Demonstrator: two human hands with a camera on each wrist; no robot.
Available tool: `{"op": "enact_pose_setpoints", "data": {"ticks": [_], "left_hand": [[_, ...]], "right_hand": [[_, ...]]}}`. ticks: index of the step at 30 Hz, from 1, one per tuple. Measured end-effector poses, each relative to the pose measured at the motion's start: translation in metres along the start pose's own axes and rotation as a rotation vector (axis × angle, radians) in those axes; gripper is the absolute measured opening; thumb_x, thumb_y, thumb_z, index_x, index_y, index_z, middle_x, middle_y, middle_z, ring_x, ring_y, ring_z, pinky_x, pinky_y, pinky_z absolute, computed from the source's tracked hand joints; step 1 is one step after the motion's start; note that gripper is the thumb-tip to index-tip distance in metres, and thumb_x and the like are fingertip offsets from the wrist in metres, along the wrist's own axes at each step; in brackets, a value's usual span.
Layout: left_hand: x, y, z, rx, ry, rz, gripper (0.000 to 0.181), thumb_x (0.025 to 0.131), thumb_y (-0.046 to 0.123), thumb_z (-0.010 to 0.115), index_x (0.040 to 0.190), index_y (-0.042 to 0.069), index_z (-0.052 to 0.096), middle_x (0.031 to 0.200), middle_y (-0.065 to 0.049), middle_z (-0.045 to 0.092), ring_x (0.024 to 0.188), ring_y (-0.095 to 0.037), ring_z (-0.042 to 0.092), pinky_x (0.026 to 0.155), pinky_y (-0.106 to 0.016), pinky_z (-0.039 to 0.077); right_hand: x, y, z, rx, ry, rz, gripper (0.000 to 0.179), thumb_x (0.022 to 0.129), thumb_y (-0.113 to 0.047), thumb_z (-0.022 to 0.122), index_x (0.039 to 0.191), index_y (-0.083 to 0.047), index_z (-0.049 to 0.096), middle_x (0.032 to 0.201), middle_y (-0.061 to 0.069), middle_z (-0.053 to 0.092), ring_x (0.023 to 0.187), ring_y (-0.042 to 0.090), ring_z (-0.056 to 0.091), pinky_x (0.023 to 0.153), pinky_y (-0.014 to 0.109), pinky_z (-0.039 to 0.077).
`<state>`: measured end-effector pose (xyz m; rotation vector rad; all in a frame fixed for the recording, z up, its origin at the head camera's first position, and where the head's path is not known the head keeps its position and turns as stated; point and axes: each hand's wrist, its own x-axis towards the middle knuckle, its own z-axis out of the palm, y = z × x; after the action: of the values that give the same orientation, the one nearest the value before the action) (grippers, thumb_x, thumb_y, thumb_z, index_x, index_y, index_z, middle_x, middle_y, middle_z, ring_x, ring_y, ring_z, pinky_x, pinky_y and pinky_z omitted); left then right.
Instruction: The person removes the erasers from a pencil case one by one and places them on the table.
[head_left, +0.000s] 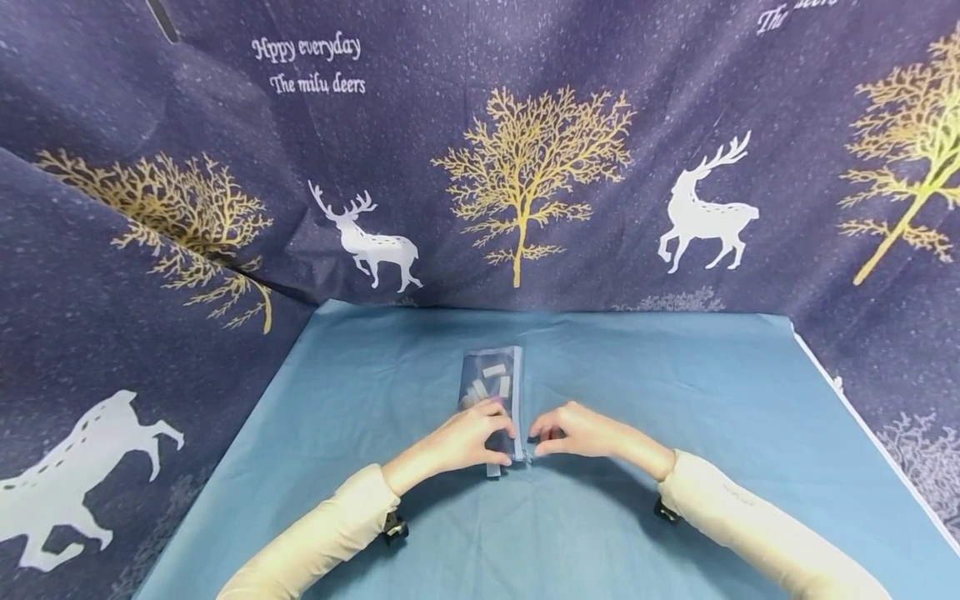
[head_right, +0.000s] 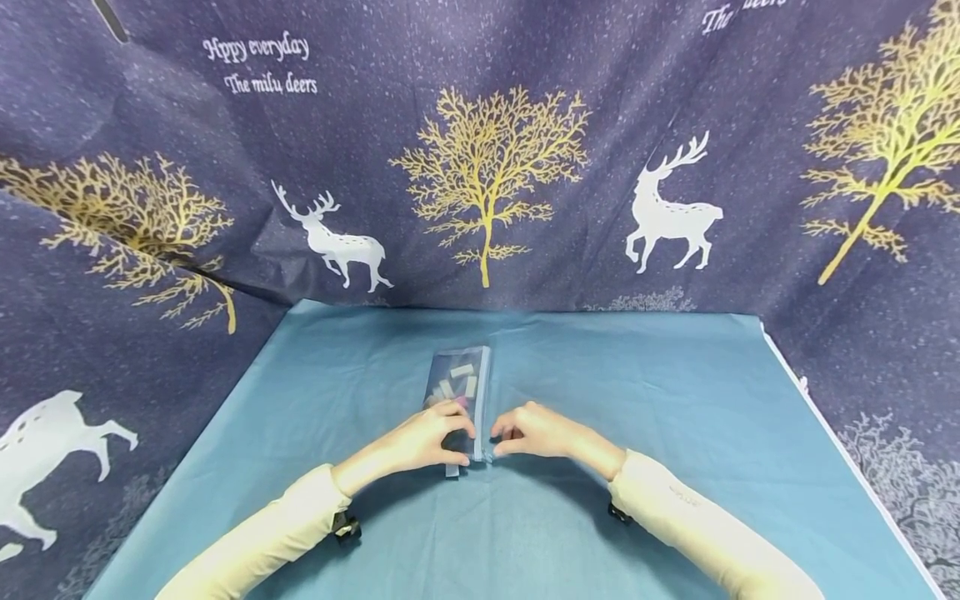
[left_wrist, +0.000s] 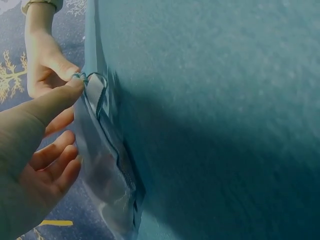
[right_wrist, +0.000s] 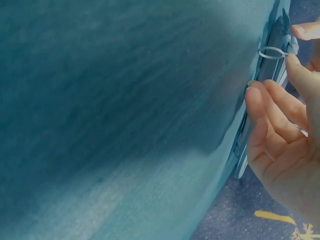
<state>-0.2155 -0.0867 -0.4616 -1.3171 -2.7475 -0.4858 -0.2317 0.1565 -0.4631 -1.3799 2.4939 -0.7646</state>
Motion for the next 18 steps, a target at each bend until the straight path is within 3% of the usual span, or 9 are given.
{"op": "enact_pose_setpoints", "data": {"ticks": [7, 18], "left_hand": [[0.0032, 0.0025, -0.0006, 0.087, 0.017, 0.026, 0.031, 0.070, 0.043, 0.074, 0.091, 0.024, 0.062, 0.093, 0.007, 0.053, 0.084, -0.007, 0.048, 0.069, -0.021, 0.046], [0.0044, 0.0096, -0.0009, 0.114, 0.018, 0.007, 0.030, 0.071, 0.044, 0.073, 0.089, 0.022, 0.063, 0.089, 0.006, 0.055, 0.080, -0.007, 0.047, 0.067, -0.022, 0.046]], "right_hand": [[0.0038, -0.0035, 0.0009, -0.071, -0.009, 0.015, 0.029, 0.084, -0.033, 0.062, 0.103, -0.012, 0.067, 0.078, -0.010, 0.067, 0.069, -0.003, 0.059, 0.074, 0.025, 0.047], [0.0094, -0.0075, 0.0043, -0.030, -0.037, 0.035, 0.027, 0.085, -0.028, 0.062, 0.103, -0.009, 0.066, 0.079, -0.005, 0.068, 0.065, -0.003, 0.058, 0.063, 0.014, 0.048]]}}
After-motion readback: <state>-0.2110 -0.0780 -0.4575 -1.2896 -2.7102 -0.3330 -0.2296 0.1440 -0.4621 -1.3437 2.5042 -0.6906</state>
